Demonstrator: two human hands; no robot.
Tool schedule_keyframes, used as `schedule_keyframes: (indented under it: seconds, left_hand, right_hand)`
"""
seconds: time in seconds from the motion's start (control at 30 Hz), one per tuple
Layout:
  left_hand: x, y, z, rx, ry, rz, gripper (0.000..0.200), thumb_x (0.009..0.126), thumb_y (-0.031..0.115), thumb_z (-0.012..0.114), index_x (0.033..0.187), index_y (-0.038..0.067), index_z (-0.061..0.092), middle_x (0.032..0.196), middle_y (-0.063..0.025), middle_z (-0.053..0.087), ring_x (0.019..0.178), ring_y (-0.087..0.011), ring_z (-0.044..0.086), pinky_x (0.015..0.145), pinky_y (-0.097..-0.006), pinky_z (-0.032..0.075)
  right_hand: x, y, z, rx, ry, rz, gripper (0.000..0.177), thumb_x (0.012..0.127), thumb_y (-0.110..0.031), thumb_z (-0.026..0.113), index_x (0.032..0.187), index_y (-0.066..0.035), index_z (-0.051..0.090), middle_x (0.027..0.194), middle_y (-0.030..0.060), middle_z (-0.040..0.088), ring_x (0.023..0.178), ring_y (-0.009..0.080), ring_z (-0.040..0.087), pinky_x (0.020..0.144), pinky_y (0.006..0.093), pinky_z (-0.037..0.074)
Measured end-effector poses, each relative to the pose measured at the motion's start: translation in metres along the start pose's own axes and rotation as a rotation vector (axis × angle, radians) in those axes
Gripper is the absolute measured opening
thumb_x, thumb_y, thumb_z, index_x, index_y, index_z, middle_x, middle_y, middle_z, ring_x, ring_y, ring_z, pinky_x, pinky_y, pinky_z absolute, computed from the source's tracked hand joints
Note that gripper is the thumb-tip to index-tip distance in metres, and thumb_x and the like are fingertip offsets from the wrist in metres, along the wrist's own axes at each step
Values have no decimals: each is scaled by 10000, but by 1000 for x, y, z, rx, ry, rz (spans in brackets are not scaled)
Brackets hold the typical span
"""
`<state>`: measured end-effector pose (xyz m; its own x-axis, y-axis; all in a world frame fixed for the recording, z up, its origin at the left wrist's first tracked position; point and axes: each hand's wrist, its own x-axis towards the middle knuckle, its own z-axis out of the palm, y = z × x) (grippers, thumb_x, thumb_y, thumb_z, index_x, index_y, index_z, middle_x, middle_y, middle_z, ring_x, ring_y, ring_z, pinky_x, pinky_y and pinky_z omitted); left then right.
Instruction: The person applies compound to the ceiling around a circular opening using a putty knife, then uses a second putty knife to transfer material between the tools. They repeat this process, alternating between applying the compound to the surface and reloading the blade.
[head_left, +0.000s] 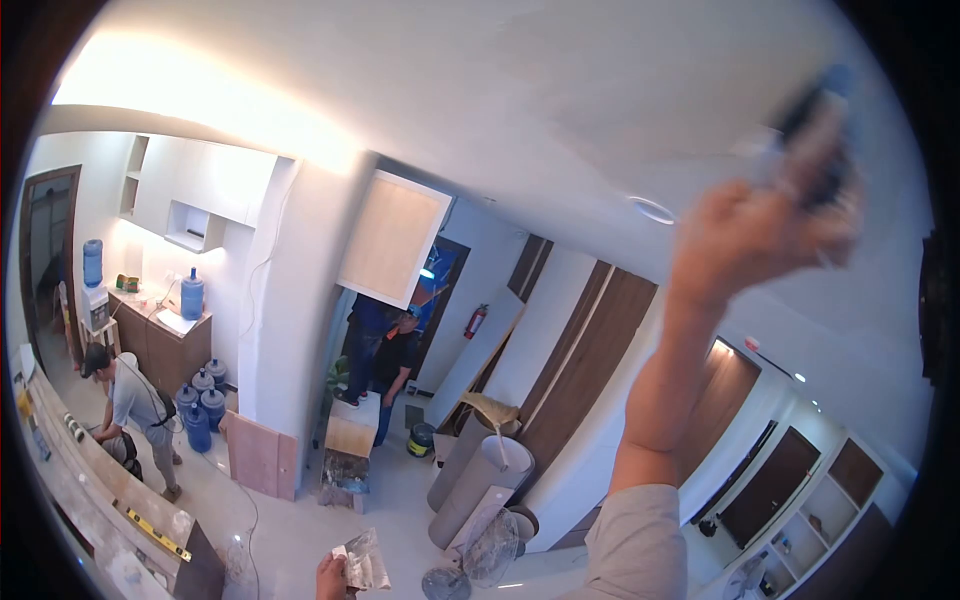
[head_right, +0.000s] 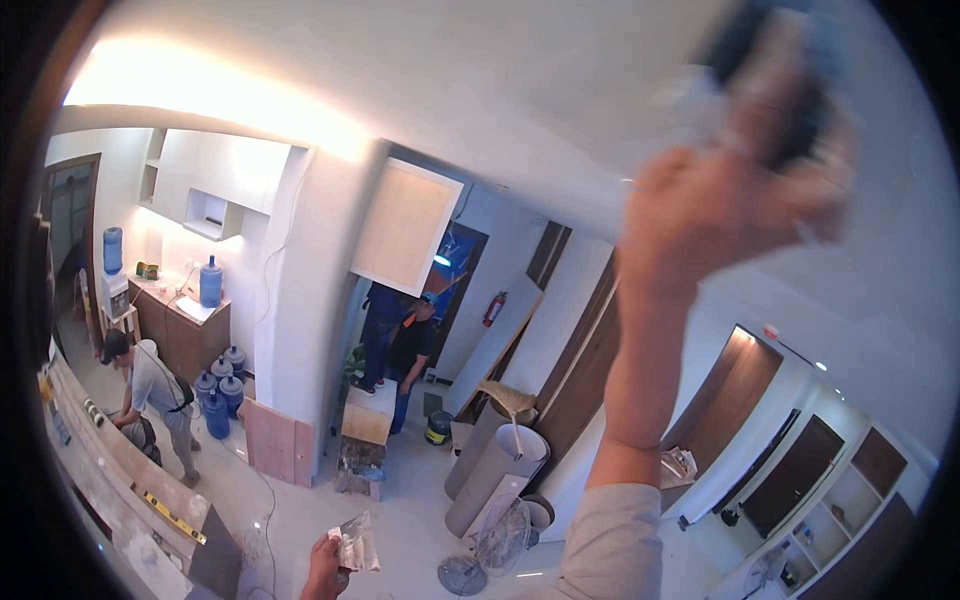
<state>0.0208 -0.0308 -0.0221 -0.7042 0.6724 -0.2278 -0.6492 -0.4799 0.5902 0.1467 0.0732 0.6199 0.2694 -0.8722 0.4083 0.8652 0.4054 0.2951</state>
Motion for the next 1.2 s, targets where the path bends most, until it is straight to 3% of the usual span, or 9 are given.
schedule_keyframes:
  seconds: [0.23,0.33,0.43,0.6,0.73,0.8,0.83,0.93,1.2]
  left_hand:
    - [-21,8,-12,-1,88,42,225,930,147,428,1099,29,518,910,-88,627,708,-230,663,510,-386,548]
    - [-18,6,-30,-50,103,68,225,935,145,414,1097,32,519,916,-89,631,708,-228,663,531,-385,553]
    - [-18,8,-36,-57,87,106,217,940,138,402,1092,33,515,906,-88,628,713,-228,666,532,-391,553]
    - [-16,11,-25,-37,101,90,186,949,136,391,1067,46,504,899,-86,618,704,-224,662,500,-389,534]
    - [-8,4,-32,-3,70,41,172,949,138,396,1058,55,500,907,-85,614,706,-225,662,492,-390,529]
    - [-7,3,-34,-4,53,-20,265,982,194,433,1168,34,533,979,-85,626,834,-214,648,631,-353,540]
    - [-8,2,-35,-2,46,-54,315,999,221,451,1223,24,550,1015,-85,632,898,-208,640,700,-335,546]
    - [-10,8,-14,35,42,19,174,944,136,402,1066,56,497,899,-83,615,699,-224,662,498,-386,535]
    - [-5,0,-11,7,30,17,175,929,138,420,1038,42,518,873,-79,618,680,-211,659,470,-363,531]
  right_hand:
    - [-137,-60,81,-40,-208,-110,498,831,-325,678,1310,-397,560,1272,-29,473,1131,235,381,963,426,342]
    - [-180,-65,103,-64,-246,-202,513,858,-361,631,1357,-381,511,1255,-18,492,1128,222,404,983,437,343]
    - [-199,-73,98,54,-473,-203,536,879,-367,588,1400,-342,465,1261,3,504,1124,222,435,991,449,350]
    - [-152,-68,26,226,-779,-117,575,839,-212,647,1391,-257,492,1285,34,515,1112,266,499,996,478,346]
    - [-80,-6,-37,112,-477,-7,567,823,-176,626,1379,-193,516,1271,123,513,1164,311,450,991,445,318]
    - [-40,21,-52,5,-269,95,515,922,-240,507,1388,-24,461,1274,151,516,1168,327,438,923,421,326]
    - [-29,41,-48,-38,-153,22,482,964,-257,456,1383,-18,443,1233,155,531,1142,322,431,906,424,328]
    - [-2,77,-40,-112,0,-38,437,1005,-274,418,1366,-29,440,1169,161,533,1100,322,416,887,440,333]
    - [-57,15,22,6,-124,60,755,684,6,615,1402,-184,484,1283,210,388,1171,369,352,930,494,320]
